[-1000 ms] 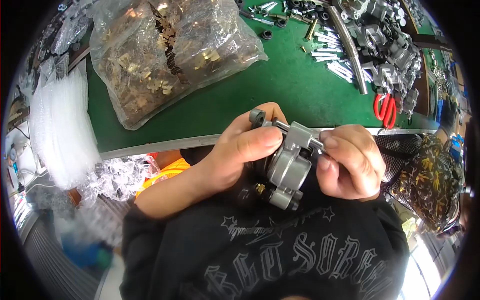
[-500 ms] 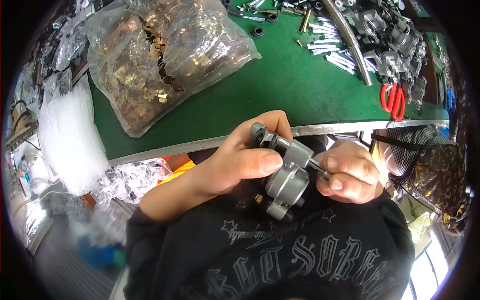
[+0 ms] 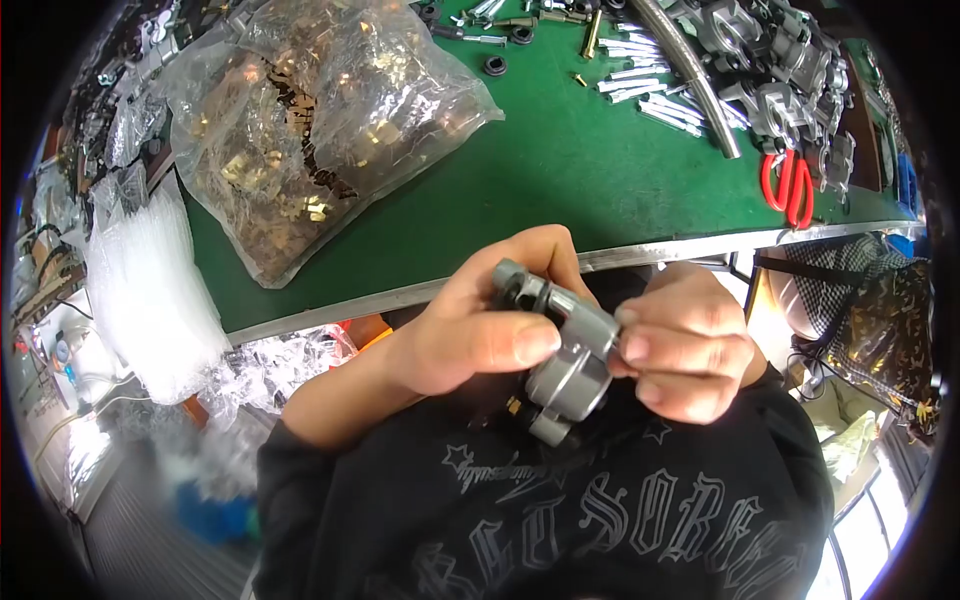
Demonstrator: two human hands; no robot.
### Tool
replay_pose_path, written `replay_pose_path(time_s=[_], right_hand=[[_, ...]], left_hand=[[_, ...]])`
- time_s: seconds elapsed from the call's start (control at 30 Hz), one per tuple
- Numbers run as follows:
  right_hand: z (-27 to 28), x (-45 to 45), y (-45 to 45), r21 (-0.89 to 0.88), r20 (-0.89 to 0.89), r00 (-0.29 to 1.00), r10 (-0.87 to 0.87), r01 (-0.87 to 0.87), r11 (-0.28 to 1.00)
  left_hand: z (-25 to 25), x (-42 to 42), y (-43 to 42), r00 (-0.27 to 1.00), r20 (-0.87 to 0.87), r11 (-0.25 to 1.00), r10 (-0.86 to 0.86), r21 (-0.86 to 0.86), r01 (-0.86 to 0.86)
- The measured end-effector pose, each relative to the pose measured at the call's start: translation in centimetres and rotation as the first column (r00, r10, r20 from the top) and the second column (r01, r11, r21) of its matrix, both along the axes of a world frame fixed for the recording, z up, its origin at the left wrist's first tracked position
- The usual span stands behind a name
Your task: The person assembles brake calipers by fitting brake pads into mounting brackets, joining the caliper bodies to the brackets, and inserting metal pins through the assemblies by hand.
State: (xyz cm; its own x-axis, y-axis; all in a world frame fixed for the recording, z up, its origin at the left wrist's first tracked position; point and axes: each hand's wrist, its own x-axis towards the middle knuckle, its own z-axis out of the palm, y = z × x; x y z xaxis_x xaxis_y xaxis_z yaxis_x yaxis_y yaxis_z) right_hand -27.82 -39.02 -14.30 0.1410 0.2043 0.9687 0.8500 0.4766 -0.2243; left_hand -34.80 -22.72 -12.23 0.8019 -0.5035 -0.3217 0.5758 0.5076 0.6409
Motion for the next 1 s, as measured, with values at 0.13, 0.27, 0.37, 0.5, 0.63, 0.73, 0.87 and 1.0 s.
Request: replay_pose_path(time_s=[0.13, 0.27, 0.37, 0.5, 0.63, 0.73, 0.87, 1.0], right_hand=[[0.6, -0.1, -0.3, -0.045, 0.009, 1.000, 0.029, -0.028, 0.999], [0.2, -0.7, -0.4, -0.088, -0.045, 0.998, -0.047, 0.043, 0.995], [0.2, -1.1, -0.5, -0.100, -0.062, 0.996, -0.066, 0.060, 0.993], [0.2, -1.6, -0.9, -0.111, -0.069, 0.996, -0.050, 0.042, 0.993], [-0.7, -1.5, -1.6, -0.075, -0.041, 0.999, -0.018, 0.015, 0.997], [-0.9, -1.4, -2.0, -0.101, -0.086, 0.996, -0.010, 0.001, 0.995], [-0.2, -3.0, -2.0, -0.151, -0.413, 0.909, -0.061, -0.003, 0.989], [1.3, -3.8, -2.1, -0.345, -0.521, 0.824, -0.223, 0.035, 0.938]], left_hand=[[0.3, 0.1, 0.0, 0.999, 0.017, 0.999, -0.031, -0.011, 0.031], [-0.5, -0.3, 0.1, 0.997, -0.069, 0.998, -0.035, -0.046, 0.032], [-0.6, -0.4, 0.1, 0.997, -0.042, 0.997, -0.063, -0.042, 0.061], [-0.4, -0.4, 0.2, 0.997, 0.033, 0.996, -0.069, -0.061, 0.070], [-0.7, -0.4, 0.1, 0.992, -0.017, 0.992, -0.121, -0.021, 0.121], [-0.9, -0.3, 0.0, 0.989, -0.024, 0.989, -0.143, -0.034, 0.142], [-0.5, 0.1, 0.3, 0.989, -0.010, 0.989, -0.146, -0.015, 0.146], [-0.8, -0.9, 0.2, 0.997, 0.051, 0.998, -0.058, 0.023, 0.057]])
